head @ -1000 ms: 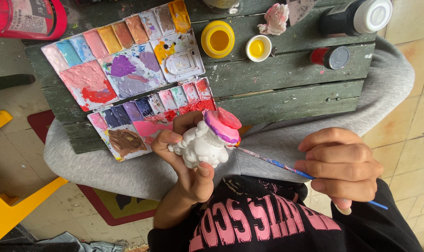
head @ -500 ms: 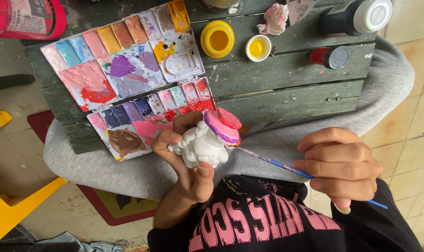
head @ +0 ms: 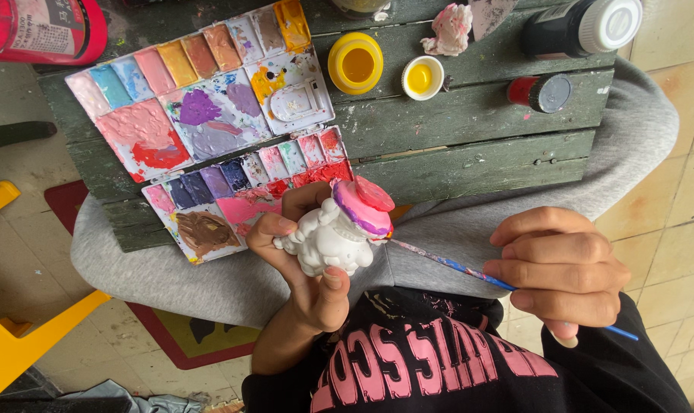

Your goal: The person sits holding a small white clay figurine in one hand and paints it with a fine brush, dipping the brush into yellow paint from a small container and applying paint to the figurine's details. The person occasionally reaches toward the paint palette and containers on the table while continuing to paint the figurine.

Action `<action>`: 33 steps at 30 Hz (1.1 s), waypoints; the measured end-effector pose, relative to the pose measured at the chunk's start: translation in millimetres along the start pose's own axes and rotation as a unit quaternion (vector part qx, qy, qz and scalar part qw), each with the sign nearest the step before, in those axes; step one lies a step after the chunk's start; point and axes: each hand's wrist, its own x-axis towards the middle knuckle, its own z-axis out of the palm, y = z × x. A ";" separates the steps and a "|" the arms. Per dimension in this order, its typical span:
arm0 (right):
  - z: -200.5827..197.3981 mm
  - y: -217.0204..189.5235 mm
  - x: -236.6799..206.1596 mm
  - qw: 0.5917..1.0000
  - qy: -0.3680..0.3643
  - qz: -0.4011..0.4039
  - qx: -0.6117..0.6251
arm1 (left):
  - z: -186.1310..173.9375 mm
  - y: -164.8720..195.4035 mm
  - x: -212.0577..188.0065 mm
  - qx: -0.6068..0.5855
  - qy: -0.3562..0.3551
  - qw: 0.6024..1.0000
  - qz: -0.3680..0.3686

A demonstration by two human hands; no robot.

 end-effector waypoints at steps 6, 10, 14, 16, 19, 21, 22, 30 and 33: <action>-0.8 0.3 -5.7 1.000 0.004 -0.008 -0.002 | -0.9 0.6 0.1 0.013 0.000 1.000 0.001; -3.6 -1.1 -8.3 1.000 0.005 -0.010 0.001 | -0.4 -1.2 0.9 0.010 0.004 1.000 0.003; -4.4 -0.6 -10.1 1.000 0.009 -0.023 0.000 | -0.5 0.4 -0.1 0.002 0.000 1.000 -0.003; -3.4 -0.3 -10.0 1.000 0.013 -0.021 -0.003 | -0.6 1.5 -1.0 0.003 -0.002 1.000 -0.003; -2.2 0.2 -8.6 1.000 0.011 -0.012 -0.005 | -0.4 1.4 -0.1 0.008 -0.003 1.000 -0.001; -2.3 1.2 -7.4 1.000 0.010 -0.027 0.000 | -0.2 1.3 -0.1 0.008 -0.002 1.000 -0.003; -2.7 0.7 -6.7 1.000 0.006 -0.026 0.001 | -0.2 1.2 0.1 0.008 -0.003 1.000 -0.003; -5.5 -3.5 -8.8 1.000 -0.003 0.003 0.001 | -1.4 1.2 -0.2 0.011 -0.005 1.000 -0.006; -4.2 -9.8 -14.2 0.999 0.030 0.009 0.011 | -2.0 2.9 2.1 0.007 -0.011 1.000 -0.015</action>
